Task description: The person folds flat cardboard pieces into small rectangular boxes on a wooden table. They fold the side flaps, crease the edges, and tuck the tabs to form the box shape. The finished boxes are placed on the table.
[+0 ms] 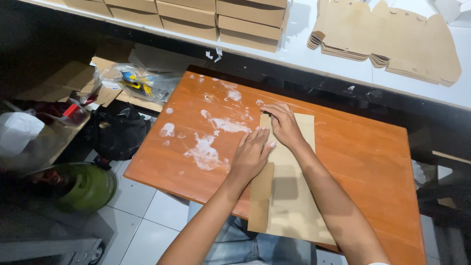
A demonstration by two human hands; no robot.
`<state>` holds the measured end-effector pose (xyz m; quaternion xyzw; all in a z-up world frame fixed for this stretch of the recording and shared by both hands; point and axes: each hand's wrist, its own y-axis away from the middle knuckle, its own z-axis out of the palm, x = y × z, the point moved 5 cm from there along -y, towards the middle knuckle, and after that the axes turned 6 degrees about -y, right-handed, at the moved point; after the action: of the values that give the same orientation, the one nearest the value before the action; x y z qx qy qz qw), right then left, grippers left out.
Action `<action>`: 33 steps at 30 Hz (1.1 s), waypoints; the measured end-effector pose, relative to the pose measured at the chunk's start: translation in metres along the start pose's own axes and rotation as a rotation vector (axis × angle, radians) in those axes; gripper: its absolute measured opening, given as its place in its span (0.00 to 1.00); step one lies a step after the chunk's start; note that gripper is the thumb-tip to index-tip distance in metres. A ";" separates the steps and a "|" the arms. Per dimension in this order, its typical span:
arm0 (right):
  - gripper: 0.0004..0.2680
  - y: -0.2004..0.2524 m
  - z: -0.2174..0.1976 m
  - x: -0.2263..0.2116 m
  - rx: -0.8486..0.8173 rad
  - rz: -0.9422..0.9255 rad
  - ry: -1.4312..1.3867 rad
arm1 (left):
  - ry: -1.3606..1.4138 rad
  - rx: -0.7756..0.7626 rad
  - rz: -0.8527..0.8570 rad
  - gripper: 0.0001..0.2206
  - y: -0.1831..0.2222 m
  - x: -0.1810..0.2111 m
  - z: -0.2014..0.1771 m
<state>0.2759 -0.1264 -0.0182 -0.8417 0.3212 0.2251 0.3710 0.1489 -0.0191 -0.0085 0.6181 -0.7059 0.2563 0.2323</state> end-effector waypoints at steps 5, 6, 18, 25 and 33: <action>0.18 0.001 0.004 -0.002 -0.026 0.031 0.053 | -0.179 -0.059 -0.022 0.31 -0.001 0.003 0.005; 0.18 0.002 0.005 0.000 -0.027 0.031 0.052 | -0.178 -0.059 -0.024 0.31 -0.002 0.002 0.007; 0.05 0.005 0.003 0.008 -0.022 0.039 0.089 | -0.376 -0.060 -0.084 0.33 -0.005 -0.003 0.025; 0.06 0.005 0.000 -0.008 -0.263 0.129 0.309 | -0.499 -0.160 -0.105 0.38 -0.003 0.001 0.033; 0.07 0.004 -0.022 -0.028 -0.523 0.334 0.215 | -0.529 -0.174 -0.101 0.40 -0.007 -0.007 0.043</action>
<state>0.2562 -0.1347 0.0107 -0.8631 0.4233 0.2676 0.0645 0.1566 -0.0425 -0.0449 0.6757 -0.7296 0.0127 0.1047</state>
